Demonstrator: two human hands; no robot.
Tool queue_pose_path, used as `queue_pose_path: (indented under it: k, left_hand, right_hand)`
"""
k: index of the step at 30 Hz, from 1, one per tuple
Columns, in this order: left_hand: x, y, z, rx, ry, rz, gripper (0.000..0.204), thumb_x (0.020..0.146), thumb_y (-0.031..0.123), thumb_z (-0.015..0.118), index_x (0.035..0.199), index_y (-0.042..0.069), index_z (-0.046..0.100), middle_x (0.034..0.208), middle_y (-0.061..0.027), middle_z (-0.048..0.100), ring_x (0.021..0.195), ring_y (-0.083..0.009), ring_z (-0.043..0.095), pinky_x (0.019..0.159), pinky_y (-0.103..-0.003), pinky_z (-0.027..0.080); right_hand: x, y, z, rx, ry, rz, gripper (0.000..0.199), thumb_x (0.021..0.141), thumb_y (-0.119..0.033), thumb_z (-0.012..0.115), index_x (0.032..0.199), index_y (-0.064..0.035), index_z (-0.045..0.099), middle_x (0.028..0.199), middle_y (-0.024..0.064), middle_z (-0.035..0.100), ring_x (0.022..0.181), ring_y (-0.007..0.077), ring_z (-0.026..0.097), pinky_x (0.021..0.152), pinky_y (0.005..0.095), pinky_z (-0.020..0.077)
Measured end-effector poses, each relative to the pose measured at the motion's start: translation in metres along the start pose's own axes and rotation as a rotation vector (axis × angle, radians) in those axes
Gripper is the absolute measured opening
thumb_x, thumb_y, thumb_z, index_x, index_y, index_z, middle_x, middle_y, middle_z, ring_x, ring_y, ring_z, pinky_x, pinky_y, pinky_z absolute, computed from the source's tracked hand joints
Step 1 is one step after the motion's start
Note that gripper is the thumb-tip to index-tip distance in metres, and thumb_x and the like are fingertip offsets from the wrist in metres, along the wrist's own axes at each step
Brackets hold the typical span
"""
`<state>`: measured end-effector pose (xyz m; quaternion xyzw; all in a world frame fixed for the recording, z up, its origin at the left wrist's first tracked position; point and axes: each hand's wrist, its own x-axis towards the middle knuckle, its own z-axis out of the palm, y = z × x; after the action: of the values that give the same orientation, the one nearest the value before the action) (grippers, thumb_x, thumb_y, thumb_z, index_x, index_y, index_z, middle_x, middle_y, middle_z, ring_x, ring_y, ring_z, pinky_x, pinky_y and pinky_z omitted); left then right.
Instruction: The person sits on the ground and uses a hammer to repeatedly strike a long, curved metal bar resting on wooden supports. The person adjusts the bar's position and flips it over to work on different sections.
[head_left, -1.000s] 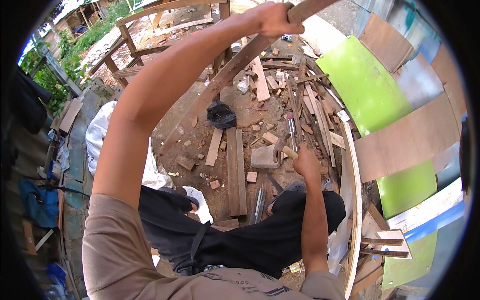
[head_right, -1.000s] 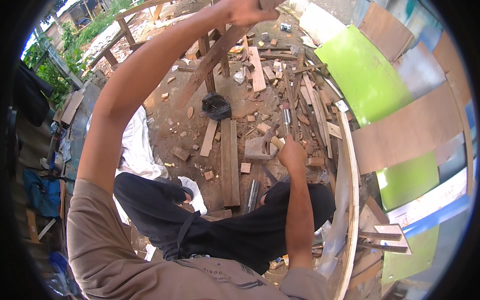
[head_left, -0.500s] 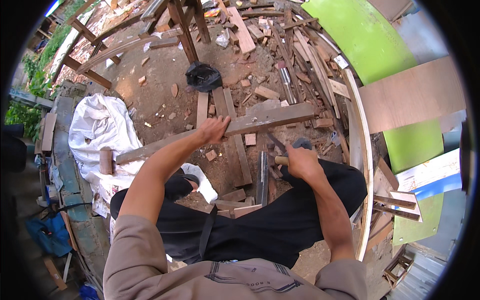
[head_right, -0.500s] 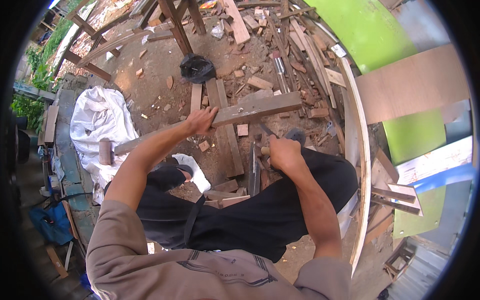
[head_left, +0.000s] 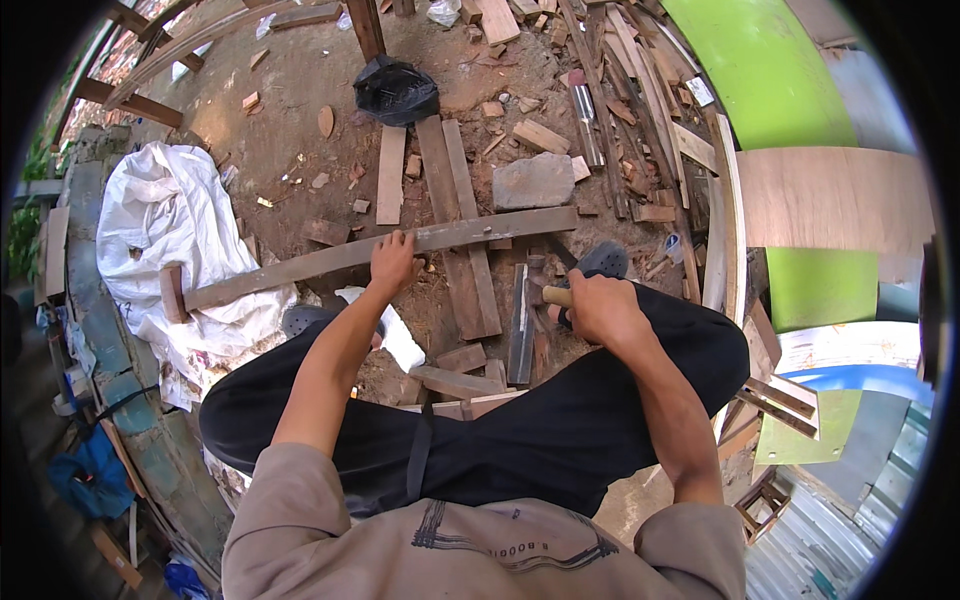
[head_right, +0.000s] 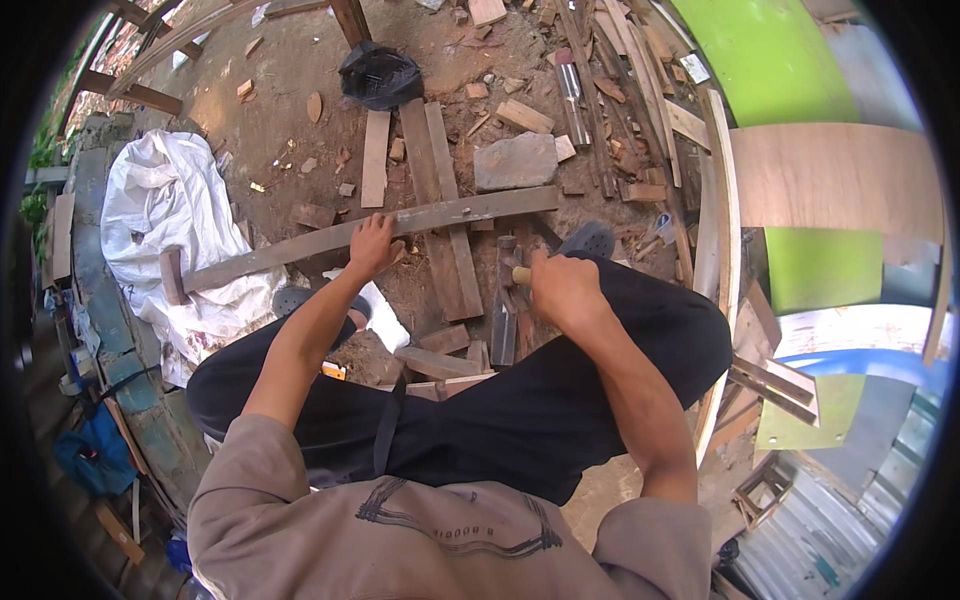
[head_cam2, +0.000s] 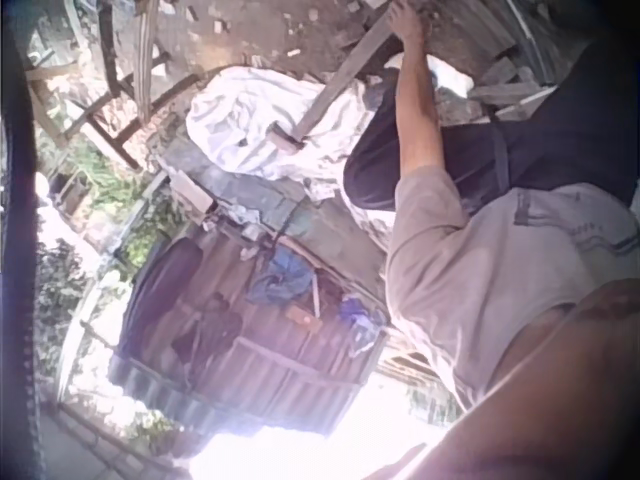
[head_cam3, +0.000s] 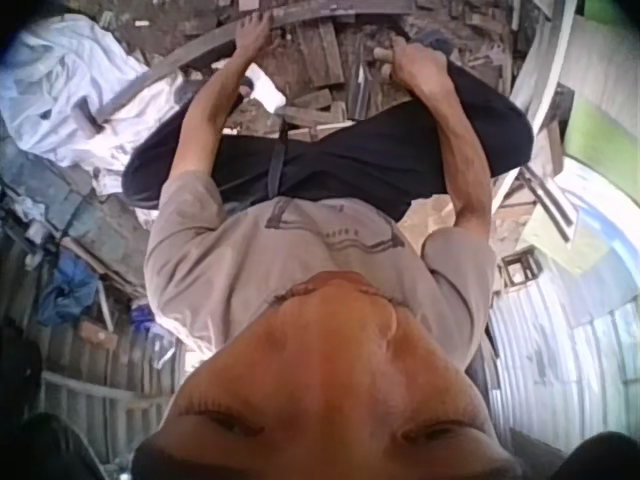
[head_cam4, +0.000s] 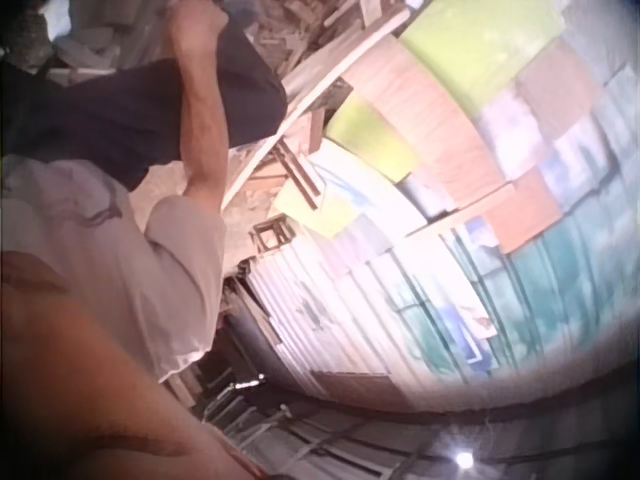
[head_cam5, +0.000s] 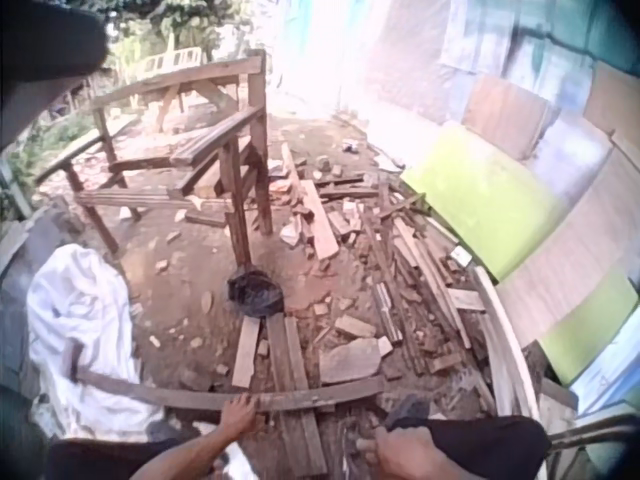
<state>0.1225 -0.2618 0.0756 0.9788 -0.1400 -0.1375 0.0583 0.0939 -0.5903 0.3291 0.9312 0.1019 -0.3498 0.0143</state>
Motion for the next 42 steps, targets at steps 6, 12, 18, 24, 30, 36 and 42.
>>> queue_pose_path:
  k: [6, 12, 18, 24, 30, 36, 42]
  left_hand:
    - [-0.022, -0.011, 0.022, -0.047, -0.016, -0.142, 0.085, 0.080, 0.054, 0.067, 0.146, 0.012, 0.033, 0.149, -0.0237, 0.027, 0.142, -0.0386, 0.021, 0.112, -0.056, 0.020]
    - [0.004, -0.021, 0.029, -0.253, -0.134, -0.490, 0.111, 0.075, 0.078, 0.055, 0.155, 0.014, 0.011, 0.157, -0.0300, -0.003, 0.146, -0.0451, -0.006, 0.115, -0.059, 0.004]
    - [0.022, -0.041, 0.057, -0.395, -0.381, -0.595, 0.128, 0.068, 0.088, 0.050, 0.155, 0.013, -0.006, 0.151, -0.0303, -0.030, 0.137, -0.0466, -0.035, 0.109, -0.063, -0.012]
    - [0.025, -0.048, 0.055, -0.447, -0.516, -0.517, 0.132, 0.069, 0.085, 0.054, 0.152, 0.011, -0.017, 0.144, -0.0355, -0.037, 0.130, -0.0521, -0.040, 0.106, -0.066, -0.012]
    - [0.024, -0.054, 0.037, -0.483, -0.617, -0.457, 0.137, 0.070, 0.082, 0.060, 0.149, 0.008, -0.024, 0.139, -0.0393, -0.041, 0.126, -0.0546, -0.043, 0.106, -0.066, -0.011]
    - [0.025, -0.056, 0.033, -0.493, -0.638, -0.445, 0.137, 0.070, 0.080, 0.061, 0.148, 0.007, -0.025, 0.137, -0.0401, -0.042, 0.125, -0.0555, -0.043, 0.106, -0.066, -0.011]
    - [0.026, -0.059, 0.035, -0.536, -0.628, -0.450, 0.140, 0.067, 0.082, 0.062, 0.148, 0.008, -0.025, 0.138, -0.0403, -0.040, 0.125, -0.0557, -0.042, 0.105, -0.066, -0.013]
  right_hand:
    - [0.030, 0.000, 0.008, 0.002, -0.053, 0.050, 0.037, 0.081, -0.033, 0.069, 0.098, -0.0006, 0.064, 0.090, 0.0194, 0.070, 0.087, 0.0355, 0.069, 0.076, 0.0447, 0.0549]
    - [0.064, 0.024, 0.056, 0.257, -0.063, 0.201, 0.040, 0.085, -0.035, 0.067, 0.098, 0.0023, 0.065, 0.091, 0.0214, 0.070, 0.086, 0.0352, 0.070, 0.074, 0.0424, 0.0555]
    - [0.059, 0.029, 0.048, 1.071, -0.239, 0.317, 0.038, 0.092, -0.023, 0.062, 0.111, 0.0069, 0.049, 0.081, 0.0140, 0.065, 0.060, 0.0197, 0.065, 0.047, 0.0319, 0.0504]
    - [0.097, 0.027, 0.078, 0.989, -0.038, 0.333, 0.045, 0.092, -0.024, 0.062, 0.121, 0.0054, 0.046, 0.072, 0.0096, 0.060, 0.046, 0.0150, 0.056, 0.037, 0.0311, 0.0431]
    - [0.133, -0.019, 0.096, 1.107, 0.163, 0.260, 0.045, 0.092, -0.029, 0.063, 0.125, -0.0003, 0.050, 0.065, 0.0072, 0.058, 0.042, 0.0148, 0.055, 0.040, 0.0317, 0.0422]
    - [0.170, -0.033, 0.115, 0.893, 0.197, 0.178, 0.048, 0.094, -0.036, 0.056, 0.128, -0.0026, 0.049, 0.088, 0.0243, 0.066, 0.085, 0.0407, 0.066, 0.075, 0.0475, 0.0481]
    - [0.167, -0.031, 0.121, 0.729, 0.270, 0.144, 0.048, 0.094, -0.030, 0.056, 0.132, -0.0026, 0.044, 0.091, 0.0321, 0.064, 0.088, 0.0495, 0.063, 0.076, 0.0522, 0.0480]
